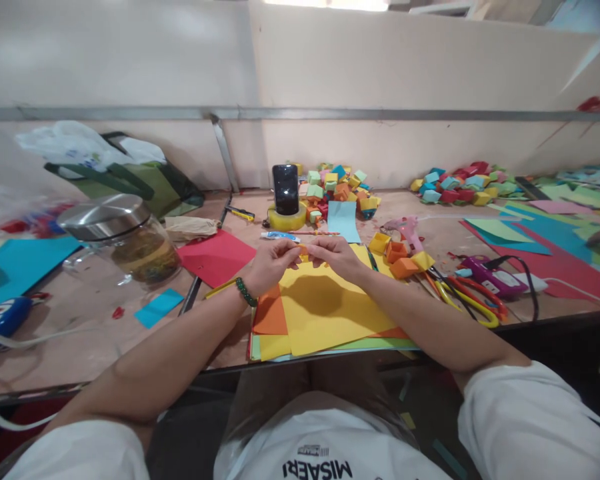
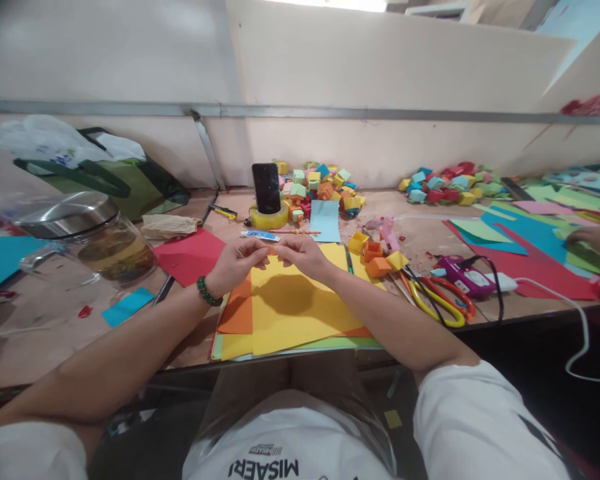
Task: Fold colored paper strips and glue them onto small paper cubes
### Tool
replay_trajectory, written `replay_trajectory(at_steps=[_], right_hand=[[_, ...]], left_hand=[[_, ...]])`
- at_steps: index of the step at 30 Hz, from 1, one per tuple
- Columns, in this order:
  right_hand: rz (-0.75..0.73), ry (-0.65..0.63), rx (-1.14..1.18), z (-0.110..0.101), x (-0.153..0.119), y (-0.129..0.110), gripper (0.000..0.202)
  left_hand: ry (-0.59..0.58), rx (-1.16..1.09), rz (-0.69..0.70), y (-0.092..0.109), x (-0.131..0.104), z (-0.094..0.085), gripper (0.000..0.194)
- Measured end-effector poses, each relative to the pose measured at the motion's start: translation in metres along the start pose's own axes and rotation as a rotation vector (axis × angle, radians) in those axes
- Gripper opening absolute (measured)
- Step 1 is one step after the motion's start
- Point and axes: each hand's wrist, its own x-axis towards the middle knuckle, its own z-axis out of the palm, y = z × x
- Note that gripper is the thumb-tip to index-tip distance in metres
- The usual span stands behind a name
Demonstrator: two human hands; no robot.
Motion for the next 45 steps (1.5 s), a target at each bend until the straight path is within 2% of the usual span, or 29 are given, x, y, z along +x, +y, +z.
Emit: replay_trajectory(at_steps=[4,8,11,15,18,22,25,30,34,40,45], right_hand=[[-0.045,0.071,-0.149,0.001,-0.001,-0.004,0.040],[-0.001,0.198,0.026,0.010,-0.003,-0.004,0.042],[0.015,0.197,0.081,0.015,-0.005,-0.001,0.041],[-0.076,0.220,-0.175,0.012,-0.005,0.003,0.031],[-0.229,0.249,-0.323,0.007,-0.005,0.007,0.018],[-0.381,0.249,-0.441,0.004,-0.006,0.011,0.016],[-0.424,0.262,-0.535,0.004,-0.006,0.012,0.018],[-0.477,0.211,-0.688,0.002,-0.009,0.007,0.023],[-0.529,0.231,-0.790,0.003,-0.011,0.004,0.023],[-0.516,0.238,-0.723,0.006,-0.009,0.006,0.017],[-0.460,0.221,-0.607,0.007,-0.007,0.007,0.012]], left_hand=[[0.001,0.010,0.003,0.002,-0.001,-0.001,0.032],[0.023,-0.058,-0.097,0.004,-0.003,0.002,0.037],[0.012,-0.069,-0.169,0.004,-0.004,0.003,0.042],[0.040,-0.062,-0.153,0.001,-0.004,0.003,0.038],[-0.024,-0.022,-0.145,0.000,-0.004,0.003,0.032],[-0.071,-0.020,-0.161,0.000,-0.005,0.005,0.031],[-0.069,-0.041,-0.172,-0.001,-0.006,0.007,0.035],[-0.034,-0.075,-0.187,-0.002,-0.005,0.009,0.043],[-0.018,-0.137,-0.222,-0.002,-0.005,0.010,0.048],[0.025,-0.180,-0.228,-0.005,-0.006,0.013,0.049],[0.005,-0.186,-0.238,-0.005,-0.007,0.013,0.047]])
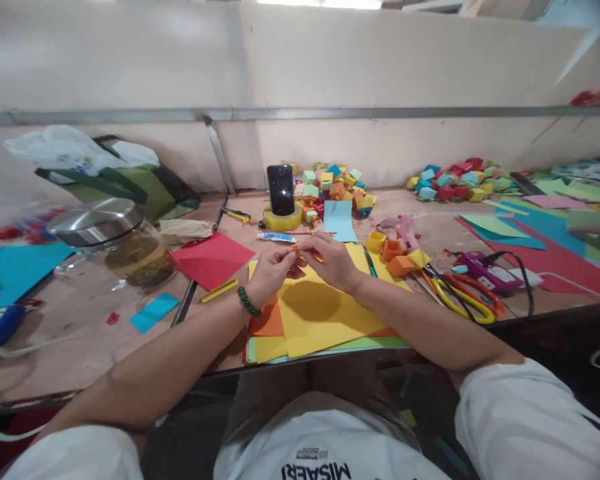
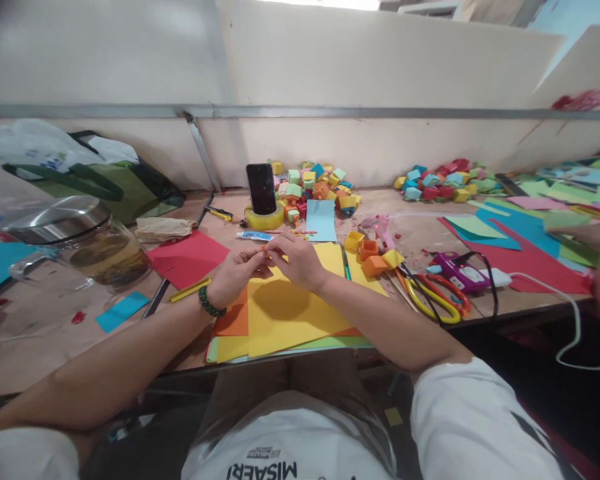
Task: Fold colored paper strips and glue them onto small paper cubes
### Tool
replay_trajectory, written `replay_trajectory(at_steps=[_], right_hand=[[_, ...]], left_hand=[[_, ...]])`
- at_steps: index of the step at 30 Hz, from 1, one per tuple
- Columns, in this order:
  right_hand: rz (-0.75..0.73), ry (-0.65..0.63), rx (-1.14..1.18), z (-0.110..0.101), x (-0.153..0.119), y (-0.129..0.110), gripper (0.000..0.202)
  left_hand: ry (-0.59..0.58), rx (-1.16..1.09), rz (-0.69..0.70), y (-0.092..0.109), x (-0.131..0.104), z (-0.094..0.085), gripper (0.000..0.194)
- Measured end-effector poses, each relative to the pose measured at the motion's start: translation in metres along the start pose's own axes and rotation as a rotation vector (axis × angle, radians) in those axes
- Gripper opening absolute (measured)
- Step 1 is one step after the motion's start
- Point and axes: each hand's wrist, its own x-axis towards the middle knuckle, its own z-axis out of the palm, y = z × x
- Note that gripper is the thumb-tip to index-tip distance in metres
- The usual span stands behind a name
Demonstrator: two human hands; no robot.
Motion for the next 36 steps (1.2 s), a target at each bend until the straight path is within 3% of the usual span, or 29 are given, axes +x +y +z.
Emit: replay_trajectory(at_steps=[6,11,16,19,25,28,32,34,36], right_hand=[[0.041,-0.017,0.107,0.003,0.001,0.004,0.009],[-0.226,-0.030,-0.050,-0.003,0.002,0.008,0.013],[-0.483,-0.195,-0.336,-0.014,0.005,0.005,0.028],[-0.539,-0.261,-0.442,-0.017,0.006,0.003,0.033],[-0.583,-0.232,-0.448,-0.020,0.008,0.001,0.031],[-0.459,-0.214,-0.245,-0.018,0.007,0.002,0.025],[0.005,-0.088,0.251,-0.011,0.006,0.000,0.014],[0.235,-0.073,0.468,-0.006,0.007,-0.001,0.026],[0.362,-0.145,0.639,-0.002,0.008,-0.001,0.036]], left_hand=[[-0.033,-0.043,-0.026,0.004,-0.001,0.000,0.047],[-0.081,-0.067,-0.068,0.005,-0.002,-0.003,0.047],[-0.139,-0.093,-0.151,0.000,0.004,-0.012,0.041],[-0.143,-0.138,-0.184,0.001,0.006,-0.014,0.038],[-0.173,-0.159,-0.150,0.011,0.003,-0.013,0.033],[-0.149,-0.145,-0.087,0.011,0.004,-0.013,0.041],[-0.131,-0.077,0.003,0.009,0.005,-0.013,0.045],[-0.135,-0.019,0.022,0.009,0.003,-0.011,0.044],[-0.148,0.009,0.016,0.009,0.001,-0.009,0.042]])
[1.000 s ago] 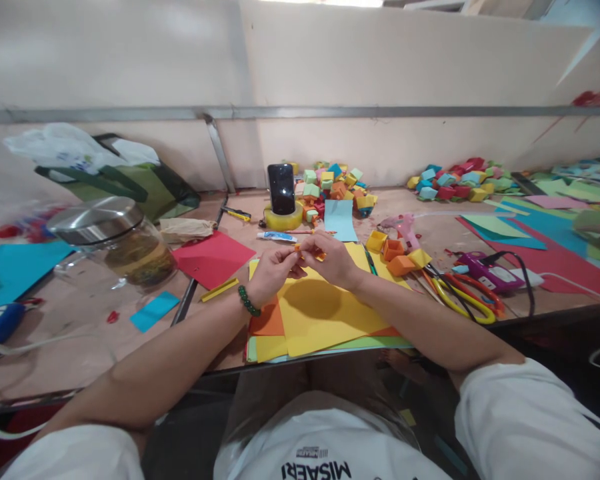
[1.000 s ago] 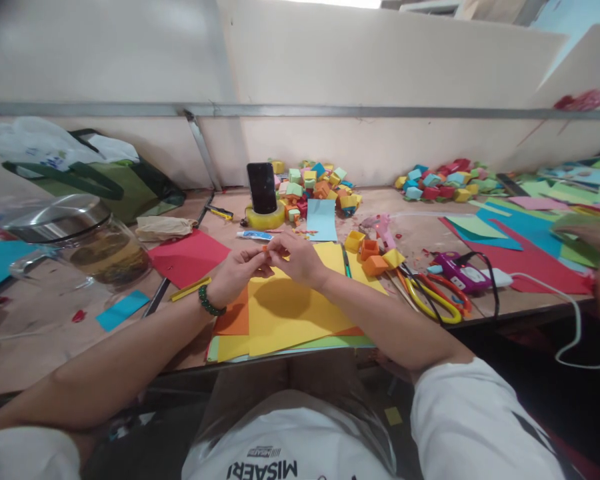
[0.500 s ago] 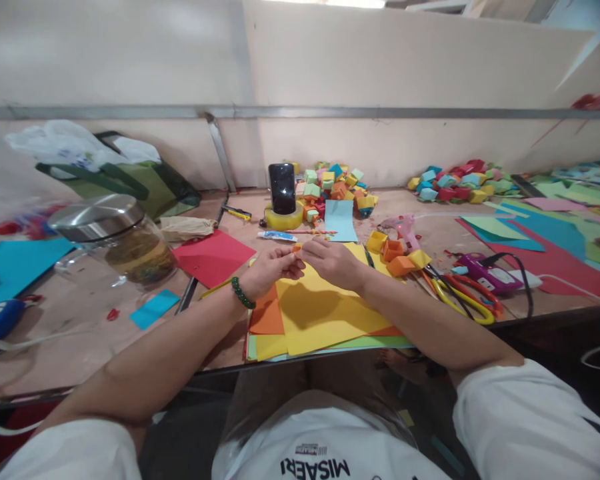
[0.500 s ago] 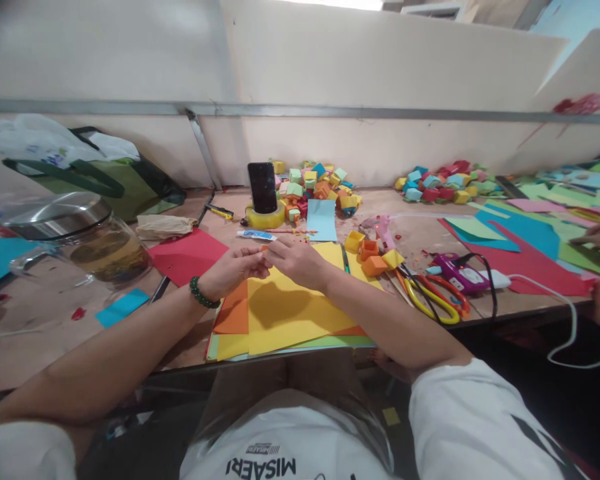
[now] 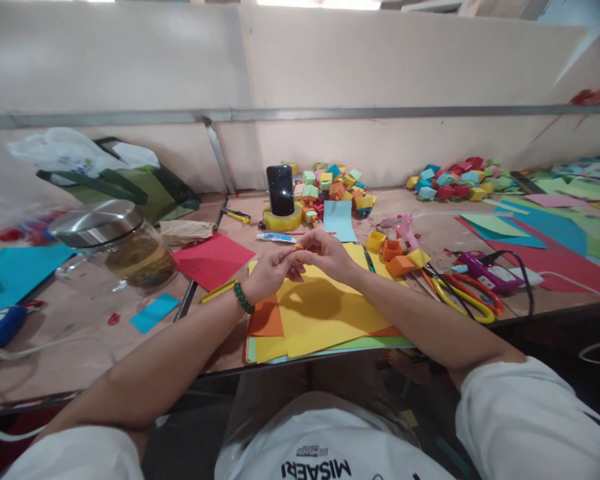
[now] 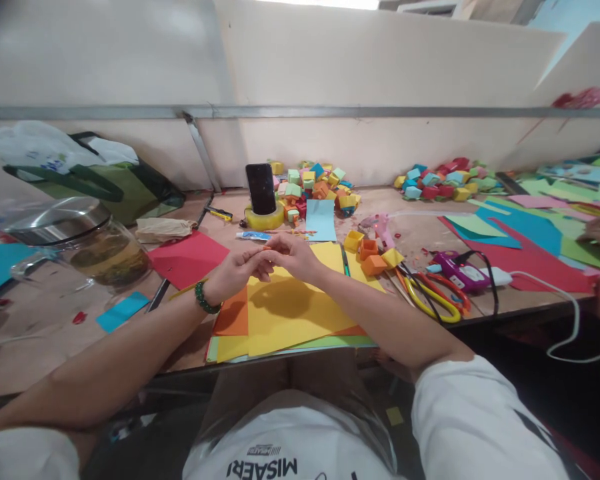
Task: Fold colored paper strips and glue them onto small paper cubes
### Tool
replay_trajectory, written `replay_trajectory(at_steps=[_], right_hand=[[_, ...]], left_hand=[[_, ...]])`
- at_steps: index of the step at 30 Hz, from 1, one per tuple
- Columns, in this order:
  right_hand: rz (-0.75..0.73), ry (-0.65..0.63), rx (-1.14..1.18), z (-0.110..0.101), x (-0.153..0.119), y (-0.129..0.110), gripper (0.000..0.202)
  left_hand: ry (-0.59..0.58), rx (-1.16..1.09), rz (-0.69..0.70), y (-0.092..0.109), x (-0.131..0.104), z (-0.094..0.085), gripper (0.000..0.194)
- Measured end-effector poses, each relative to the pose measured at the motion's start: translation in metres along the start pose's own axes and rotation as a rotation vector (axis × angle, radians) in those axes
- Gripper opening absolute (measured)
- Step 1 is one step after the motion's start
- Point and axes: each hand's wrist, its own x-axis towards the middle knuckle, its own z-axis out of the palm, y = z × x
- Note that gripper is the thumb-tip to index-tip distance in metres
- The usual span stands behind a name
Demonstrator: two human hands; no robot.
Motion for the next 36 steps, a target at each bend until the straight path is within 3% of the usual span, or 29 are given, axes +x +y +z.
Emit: replay_trajectory(at_steps=[2,6,9,12,15,18,22,27,31,33,36], right_hand=[[0.049,-0.034,0.060,0.002,0.001,0.001,0.041],[-0.056,0.139,-0.067,0.005,-0.003,0.002,0.041],[-0.129,0.200,-0.161,0.009,-0.007,0.004,0.037],[-0.110,0.183,-0.154,0.010,-0.008,0.006,0.038],[-0.017,0.113,0.000,0.007,-0.006,0.003,0.041],[0.075,0.027,0.131,0.001,-0.002,-0.003,0.039],[0.110,0.035,0.158,-0.004,0.002,-0.006,0.028],[0.370,0.172,0.382,-0.003,0.004,0.001,0.027],[0.514,0.132,0.492,0.000,0.003,0.001,0.033],[0.489,0.099,0.393,0.001,0.002,-0.001,0.032],[0.281,0.108,0.108,0.003,0.000,-0.002,0.029]], left_hand=[[-0.032,-0.034,-0.021,0.000,-0.002,0.001,0.040],[-0.122,-0.189,-0.025,0.002,-0.006,0.002,0.035],[-0.150,-0.111,0.030,0.003,-0.008,0.003,0.033],[-0.138,0.052,0.107,0.001,-0.006,0.004,0.038],[-0.121,0.155,0.127,-0.001,-0.002,0.002,0.044],[-0.142,0.198,0.135,-0.002,0.003,-0.004,0.046],[-0.181,0.216,0.146,-0.003,0.006,-0.012,0.039],[-0.035,0.150,0.120,-0.007,0.009,-0.013,0.037],[0.077,0.153,0.048,-0.005,0.006,-0.009,0.044],[0.122,0.134,0.030,-0.002,0.004,-0.008,0.042],[0.125,0.078,0.002,0.001,0.002,-0.007,0.036]])
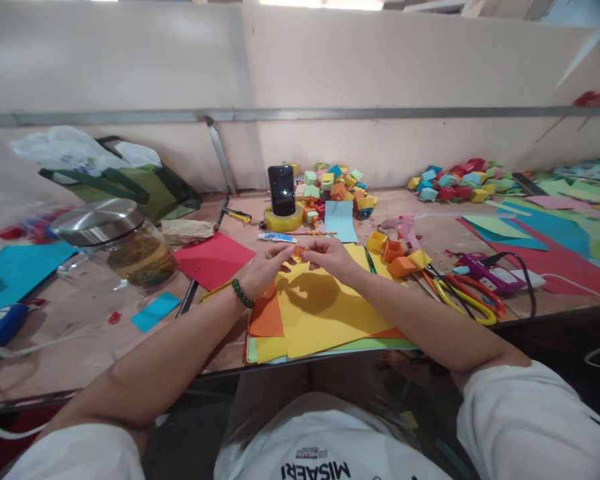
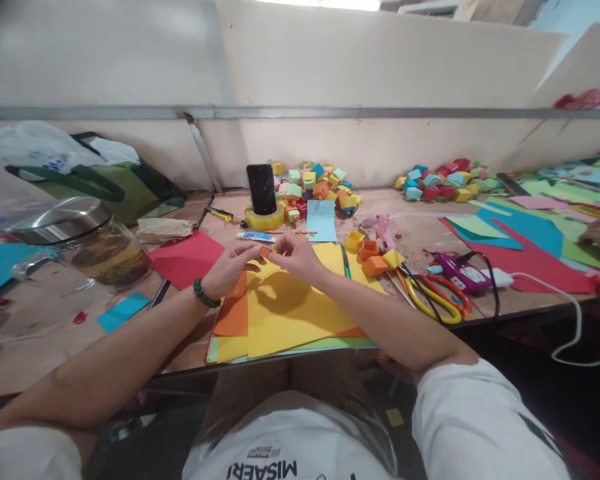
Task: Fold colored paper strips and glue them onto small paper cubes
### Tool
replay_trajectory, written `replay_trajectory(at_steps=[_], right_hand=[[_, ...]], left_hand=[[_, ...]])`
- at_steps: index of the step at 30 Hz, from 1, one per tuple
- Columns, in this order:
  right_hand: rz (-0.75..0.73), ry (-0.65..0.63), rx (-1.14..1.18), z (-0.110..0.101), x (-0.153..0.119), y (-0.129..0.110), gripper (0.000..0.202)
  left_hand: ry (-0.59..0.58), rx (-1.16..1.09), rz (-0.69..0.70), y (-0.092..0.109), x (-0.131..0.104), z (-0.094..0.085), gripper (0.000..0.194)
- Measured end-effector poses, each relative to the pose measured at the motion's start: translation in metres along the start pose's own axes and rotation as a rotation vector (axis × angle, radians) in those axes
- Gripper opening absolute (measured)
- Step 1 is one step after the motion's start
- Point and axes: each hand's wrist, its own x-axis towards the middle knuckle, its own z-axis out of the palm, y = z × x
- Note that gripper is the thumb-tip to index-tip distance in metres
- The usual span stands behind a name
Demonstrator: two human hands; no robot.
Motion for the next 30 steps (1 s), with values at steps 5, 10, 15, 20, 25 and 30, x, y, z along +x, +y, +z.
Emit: replay_trajectory(at_steps=[5,10,15,20,25,30], right_hand=[[-0.296,-0.052,-0.198,0.0009,-0.0029,0.0020,0.021],[-0.293,-0.075,-0.240,-0.0015,-0.0035,0.0005,0.015],[-0.437,-0.100,-0.427,-0.0019,-0.0062,0.0017,0.014],[-0.536,-0.064,-0.593,-0.0030,-0.0056,0.0077,0.005],[-0.396,-0.012,-0.473,-0.0051,-0.0003,0.0084,0.021],[-0.338,0.062,-0.430,-0.0065,0.0021,0.0086,0.017]], left_hand=[[-0.067,-0.079,-0.095,0.0012,-0.0001,0.0012,0.024],[-0.103,-0.206,-0.163,-0.0003,0.0004,0.0025,0.031],[-0.097,-0.168,-0.152,-0.0051,0.0010,0.0011,0.043],[-0.130,-0.237,-0.203,-0.0031,-0.0037,0.0052,0.042],[-0.191,-0.342,-0.208,0.0023,-0.0065,0.0074,0.041],[-0.241,-0.255,-0.288,-0.0043,-0.0035,0.0039,0.042]])
